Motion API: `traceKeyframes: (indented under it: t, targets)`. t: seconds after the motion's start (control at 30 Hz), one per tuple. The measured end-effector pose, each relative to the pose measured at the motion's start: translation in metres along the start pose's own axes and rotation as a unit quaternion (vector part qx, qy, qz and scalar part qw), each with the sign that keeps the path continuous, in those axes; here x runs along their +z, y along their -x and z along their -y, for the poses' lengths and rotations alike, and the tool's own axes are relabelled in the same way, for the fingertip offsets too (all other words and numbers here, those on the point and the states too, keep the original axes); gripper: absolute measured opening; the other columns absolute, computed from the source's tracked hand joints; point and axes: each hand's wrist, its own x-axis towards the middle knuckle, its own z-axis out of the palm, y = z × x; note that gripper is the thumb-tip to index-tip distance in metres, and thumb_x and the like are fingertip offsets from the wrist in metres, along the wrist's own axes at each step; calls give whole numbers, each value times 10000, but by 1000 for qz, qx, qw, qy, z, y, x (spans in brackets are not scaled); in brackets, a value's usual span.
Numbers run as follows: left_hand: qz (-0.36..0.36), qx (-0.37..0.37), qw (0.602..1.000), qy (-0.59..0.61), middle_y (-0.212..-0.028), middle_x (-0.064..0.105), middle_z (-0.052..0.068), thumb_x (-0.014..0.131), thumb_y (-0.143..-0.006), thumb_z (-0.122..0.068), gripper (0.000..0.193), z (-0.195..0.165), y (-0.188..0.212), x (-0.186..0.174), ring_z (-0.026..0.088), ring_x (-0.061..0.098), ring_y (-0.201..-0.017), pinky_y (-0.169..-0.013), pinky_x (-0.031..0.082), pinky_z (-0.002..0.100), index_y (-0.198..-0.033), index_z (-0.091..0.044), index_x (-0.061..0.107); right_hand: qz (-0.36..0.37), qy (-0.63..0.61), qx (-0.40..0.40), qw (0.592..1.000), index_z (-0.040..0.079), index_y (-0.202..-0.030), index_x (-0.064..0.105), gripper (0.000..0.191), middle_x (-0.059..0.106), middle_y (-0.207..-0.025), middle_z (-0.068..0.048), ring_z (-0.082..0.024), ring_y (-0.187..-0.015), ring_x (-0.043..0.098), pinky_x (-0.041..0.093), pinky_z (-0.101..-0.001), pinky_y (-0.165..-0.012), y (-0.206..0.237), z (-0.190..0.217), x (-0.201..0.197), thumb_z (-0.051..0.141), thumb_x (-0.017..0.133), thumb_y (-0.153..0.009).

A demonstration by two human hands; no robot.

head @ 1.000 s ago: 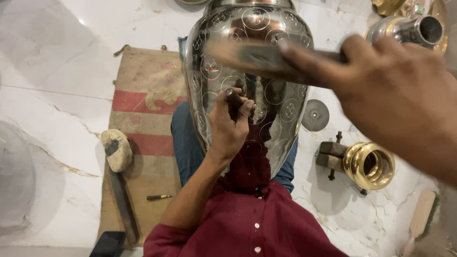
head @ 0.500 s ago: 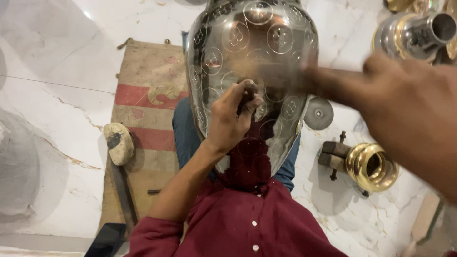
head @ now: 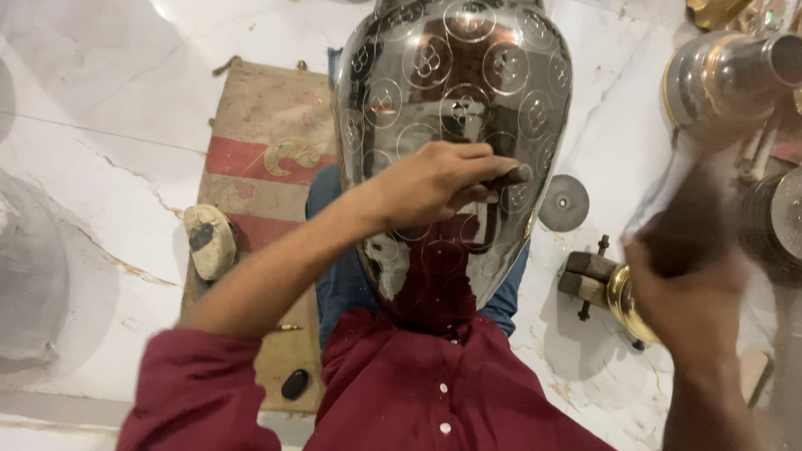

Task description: The person uses a hammer and a small metal tool to engrave a pattern onto a large silver vase. They repeatedly tap the tool against the vase surface to create decorative indentations.

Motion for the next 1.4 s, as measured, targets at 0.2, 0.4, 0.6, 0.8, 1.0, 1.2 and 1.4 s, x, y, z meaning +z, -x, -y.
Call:
traceKeyframes:
  t: [0.2, 0.4, 0.6, 0.8, 1.0, 1.2, 1.4]
  targets:
    - [89, 54, 994, -30, -1119, 706, 97, 723, -914, -94, 496, 3, -20, -5, 283, 723, -984, -861, 589, 426, -1392, -84, 589, -63, -47, 82, 994, -118, -1324, 486, 592, 699, -1103, -171, -245, -1001, 691, 564, -358, -919, 44, -16, 39, 31, 839, -872]
    - [212, 81, 974, -9, -1162, 743, 111, 729, -875, -83, 490, 2, -38, -11, 315, 721, -1008, -853, 576, 449, -1358, -111, 648, -144, -136, 66, 978, -45, -1251, 551, 362, 659, -1128, -157, -219, -1053, 661, 554, -344, -1033, 96, -44, 98, 35, 813, -1015]
    - [240, 47, 969, 35, -1183, 741, 87, 680, -915, -115, 445, -8, -43, -13, 293, 728, -1011, -849, 580, 428, -1357, -145, 645, -161, -72, 98, 979, -73, -1295, 526, 451, 667, -1114, -207, -291, -1006, 682, 554, -372, -941, 119, -52, 122, 66, 820, -983]
    - [140, -55, 988, 41, -1140, 740, 80, 697, -917, -159, 523, -4, -40, -30, 258, 743, -1052, -935, 582, 402, -1413, -94, 544, -14, -26, 189, 982, 5, -1519, 375, 780, 717, -1084, -235, -362, -948, 723, 574, -458, -911, 101, -36, 101, 165, 806, -889]
    - [159, 55, 986, -5, -1213, 714, 139, 761, -892, -162, 538, 7, -38, -38, 347, 676, -1132, -975, 524, 474, -1390, -62, 582, 32, 110, 75, 991, 169, -1594, 342, 805, 694, -1261, -284, -438, -1053, 714, 589, -498, -873, 78, -25, 85, 170, 750, -900]
    - [170, 65, 983, 11, -1245, 714, 125, 750, -893, -151, 534, 11, -40, -36, 334, 683, -1132, -962, 534, 461, -1400, -80, 597, -22, -104, 117, 987, 168, -1505, 451, 630, 720, -1153, -195, -276, -982, 760, 627, -391, -896, 66, -27, 72, 81, 750, -957]
    - [159, 62, 985, 16, -1274, 715, 103, 740, -903, -145, 521, 12, -35, -34, 306, 704, -1134, -987, 550, 436, -1398, -84, 593, -17, 21, 10, 1000, -6, -1353, 535, 516, 709, -1072, -205, -283, -940, 701, 592, -411, -843, 48, -34, 56, 32, 806, -916]
